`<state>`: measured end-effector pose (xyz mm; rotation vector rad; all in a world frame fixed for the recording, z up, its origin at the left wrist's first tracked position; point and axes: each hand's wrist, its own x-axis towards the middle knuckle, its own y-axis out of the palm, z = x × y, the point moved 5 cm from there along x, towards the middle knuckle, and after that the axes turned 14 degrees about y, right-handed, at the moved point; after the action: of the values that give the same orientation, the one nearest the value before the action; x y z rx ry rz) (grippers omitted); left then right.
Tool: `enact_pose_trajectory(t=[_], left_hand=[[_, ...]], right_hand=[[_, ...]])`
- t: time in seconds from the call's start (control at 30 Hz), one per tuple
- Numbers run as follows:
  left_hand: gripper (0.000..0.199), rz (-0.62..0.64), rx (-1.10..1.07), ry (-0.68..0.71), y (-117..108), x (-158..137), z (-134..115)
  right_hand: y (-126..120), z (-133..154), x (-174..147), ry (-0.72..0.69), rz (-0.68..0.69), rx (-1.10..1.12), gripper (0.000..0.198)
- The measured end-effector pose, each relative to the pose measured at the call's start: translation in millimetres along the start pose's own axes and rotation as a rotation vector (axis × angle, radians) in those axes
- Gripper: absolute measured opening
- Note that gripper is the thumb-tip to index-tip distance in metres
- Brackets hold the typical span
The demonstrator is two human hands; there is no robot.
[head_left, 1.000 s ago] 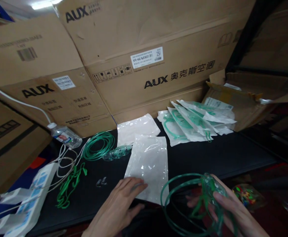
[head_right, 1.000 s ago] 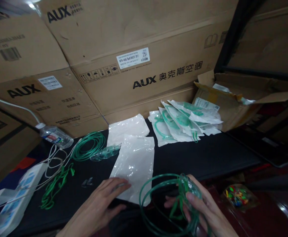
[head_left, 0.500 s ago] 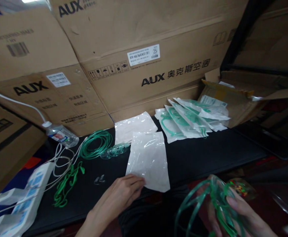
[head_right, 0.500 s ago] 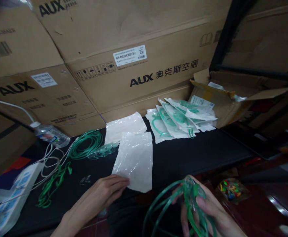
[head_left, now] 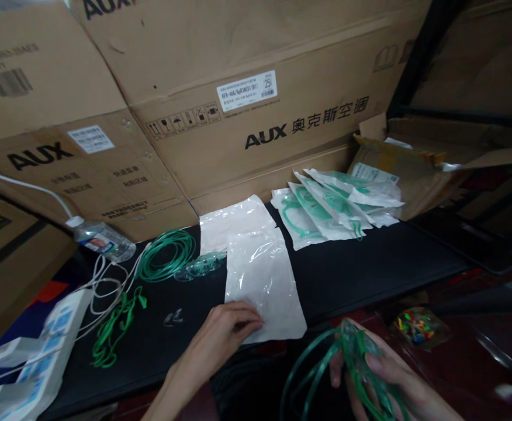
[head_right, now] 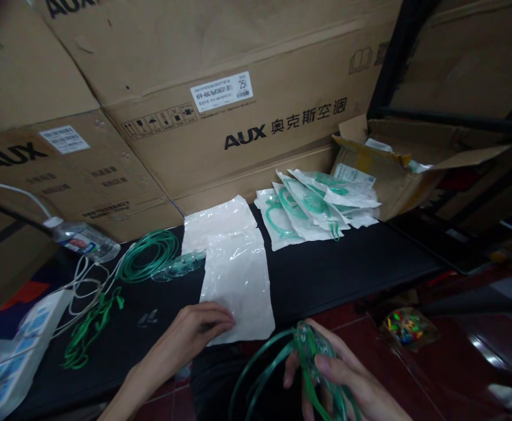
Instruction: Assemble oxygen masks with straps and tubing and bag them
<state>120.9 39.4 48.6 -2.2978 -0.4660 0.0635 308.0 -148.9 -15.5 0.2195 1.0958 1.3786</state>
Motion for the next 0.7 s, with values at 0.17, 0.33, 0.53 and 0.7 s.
enact_pose_trajectory(t=[0.17,0.33,0.53,0.7], left_hand=[[0.032,0.076,0.323,0.112,3.7,-7.3,-4.2],[0.022,0.023,0.596,0.170,13.2,-6.3,-8.0],[0.019,-0.153,0.581,0.178,21.2,-6.3,-8.1],[0.020,-0.141,0.386,0.108,16.7,-8.5,-10.6]], right_hand=[[-4.2,-0.9,2.9,-0.006,0.021,-0.012,0.046],[-0.7,-2.9,8.3,0.052,0.027,-0.053,0.064],[44.4,-3.7,24.8,0.151,0.109,-0.088,0.075],[77.2,-0.3,48.1,0.072,0.163,-0.054,0.061]])
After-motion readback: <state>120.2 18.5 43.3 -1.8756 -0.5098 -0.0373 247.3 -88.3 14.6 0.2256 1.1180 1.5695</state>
